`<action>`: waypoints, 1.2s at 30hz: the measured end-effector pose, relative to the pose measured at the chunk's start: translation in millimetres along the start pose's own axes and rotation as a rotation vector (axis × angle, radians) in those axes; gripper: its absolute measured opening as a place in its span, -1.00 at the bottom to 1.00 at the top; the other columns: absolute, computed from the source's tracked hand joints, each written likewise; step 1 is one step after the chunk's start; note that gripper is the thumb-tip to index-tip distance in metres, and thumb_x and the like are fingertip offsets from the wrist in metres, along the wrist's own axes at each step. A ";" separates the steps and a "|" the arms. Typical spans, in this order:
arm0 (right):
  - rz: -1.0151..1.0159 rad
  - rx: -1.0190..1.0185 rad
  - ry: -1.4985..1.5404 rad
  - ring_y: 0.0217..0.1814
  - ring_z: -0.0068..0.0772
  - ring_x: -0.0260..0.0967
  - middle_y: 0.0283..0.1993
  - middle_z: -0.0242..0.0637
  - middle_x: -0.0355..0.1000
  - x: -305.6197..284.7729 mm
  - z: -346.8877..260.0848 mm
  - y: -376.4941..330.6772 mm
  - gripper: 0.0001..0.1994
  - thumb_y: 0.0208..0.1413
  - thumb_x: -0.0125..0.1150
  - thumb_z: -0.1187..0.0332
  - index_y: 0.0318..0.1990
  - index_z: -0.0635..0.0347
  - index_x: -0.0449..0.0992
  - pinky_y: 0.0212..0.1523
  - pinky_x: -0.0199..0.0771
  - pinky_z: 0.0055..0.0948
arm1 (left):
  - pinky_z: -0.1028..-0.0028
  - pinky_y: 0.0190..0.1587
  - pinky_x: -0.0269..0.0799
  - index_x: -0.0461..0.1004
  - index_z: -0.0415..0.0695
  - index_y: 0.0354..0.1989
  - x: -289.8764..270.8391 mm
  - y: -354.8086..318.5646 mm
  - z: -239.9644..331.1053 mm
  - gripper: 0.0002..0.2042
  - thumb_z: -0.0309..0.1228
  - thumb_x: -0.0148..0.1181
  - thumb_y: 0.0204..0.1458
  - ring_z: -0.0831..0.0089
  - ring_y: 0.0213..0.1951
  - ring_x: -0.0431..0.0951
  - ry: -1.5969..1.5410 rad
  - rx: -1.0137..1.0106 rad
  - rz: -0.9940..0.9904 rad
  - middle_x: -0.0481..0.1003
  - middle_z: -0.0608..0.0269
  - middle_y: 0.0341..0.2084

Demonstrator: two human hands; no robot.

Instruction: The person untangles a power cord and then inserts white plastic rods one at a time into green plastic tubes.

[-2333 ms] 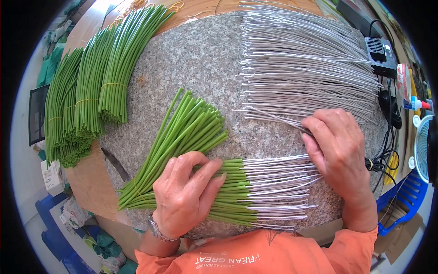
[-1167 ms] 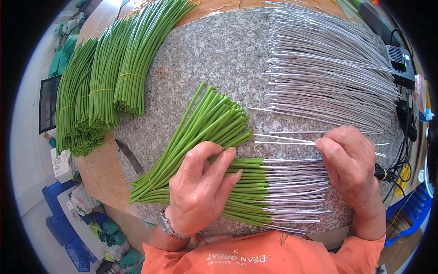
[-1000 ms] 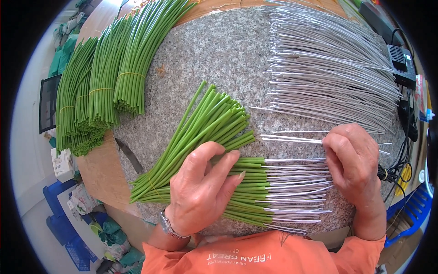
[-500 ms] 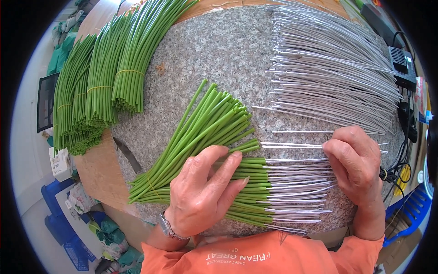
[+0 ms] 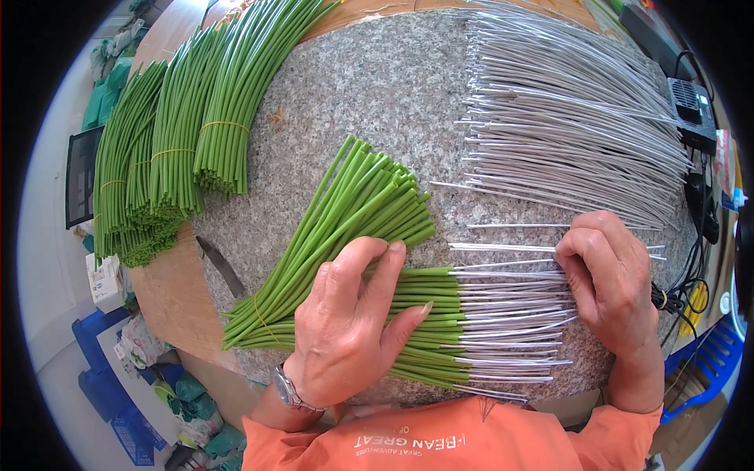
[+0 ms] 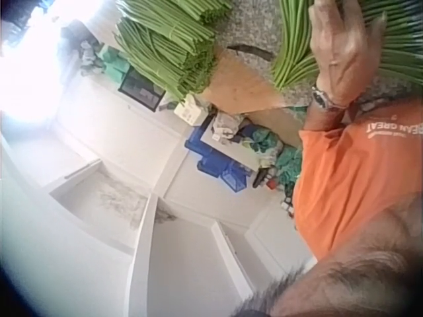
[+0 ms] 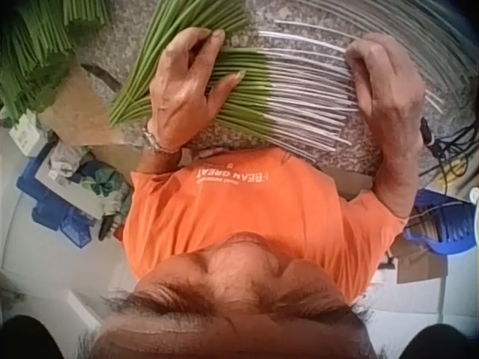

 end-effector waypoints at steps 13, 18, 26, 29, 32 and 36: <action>0.046 -0.027 -0.029 -0.25 -0.12 0.53 -0.23 -0.19 0.47 5.0 -2.1 0.5 -0.73 -0.03 0.46 0.69 -0.21 0.25 0.52 -0.33 0.53 -0.21 | 0.30 -0.18 0.54 0.59 -0.31 0.35 1.8 0.2 0.9 -0.33 -0.31 0.61 0.04 0.23 -0.17 0.50 0.034 0.013 -0.021 0.47 0.05 0.19; 0.060 -0.006 0.000 -0.26 -0.11 0.53 -0.24 -0.18 0.48 4.7 0.6 1.6 -0.75 -0.02 0.47 0.69 -0.22 0.27 0.54 -0.33 0.52 -0.21 | 0.29 -0.17 0.54 0.59 -0.30 0.35 2.1 -0.2 -0.2 -0.32 -0.31 0.61 0.04 0.24 -0.17 0.49 0.010 0.012 -0.009 0.48 0.05 0.18; 0.044 -0.014 0.004 -0.28 -0.09 0.53 -0.26 -0.17 0.49 2.6 0.1 3.4 -0.76 -0.02 0.47 0.69 -0.23 0.28 0.55 -0.34 0.52 -0.20 | 0.30 -0.17 0.52 0.60 -0.30 0.34 1.2 1.2 -0.3 -0.33 -0.31 0.62 0.02 0.22 -0.16 0.49 0.000 0.007 -0.010 0.47 0.07 0.17; 0.039 -0.016 0.000 -0.27 -0.09 0.54 -0.26 -0.17 0.49 2.3 -1.0 3.4 -0.77 -0.02 0.47 0.68 -0.23 0.29 0.56 -0.34 0.53 -0.20 | 0.29 -0.17 0.52 0.60 -0.30 0.33 0.9 1.5 -0.1 -0.33 -0.31 0.62 0.02 0.22 -0.16 0.48 -0.007 0.008 -0.007 0.47 0.08 0.17; 0.031 -0.019 0.001 -0.27 -0.09 0.55 -0.26 -0.16 0.50 2.0 -2.1 4.5 -0.77 -0.02 0.47 0.68 -0.23 0.29 0.56 -0.33 0.54 -0.20 | 0.29 -0.17 0.52 0.60 -0.30 0.33 1.0 1.4 -0.1 -0.33 -0.31 0.62 0.02 0.22 -0.17 0.48 -0.012 0.005 -0.006 0.47 0.08 0.16; 0.027 -0.022 0.015 -0.27 -0.09 0.55 -0.27 -0.16 0.50 2.3 -3.0 4.8 -0.77 -0.03 0.46 0.69 -0.23 0.30 0.56 -0.34 0.54 -0.20 | 0.29 -0.17 0.52 0.60 -0.30 0.33 0.7 1.1 -0.2 -0.33 -0.30 0.61 0.03 0.23 -0.17 0.47 -0.007 0.004 -0.012 0.47 0.08 0.16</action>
Point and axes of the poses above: each hand's wrist, its own y-axis towards the middle knuckle, its own x-axis out of the palm, z = x × y, the point moved 3 cm from there along y, towards the middle knuckle
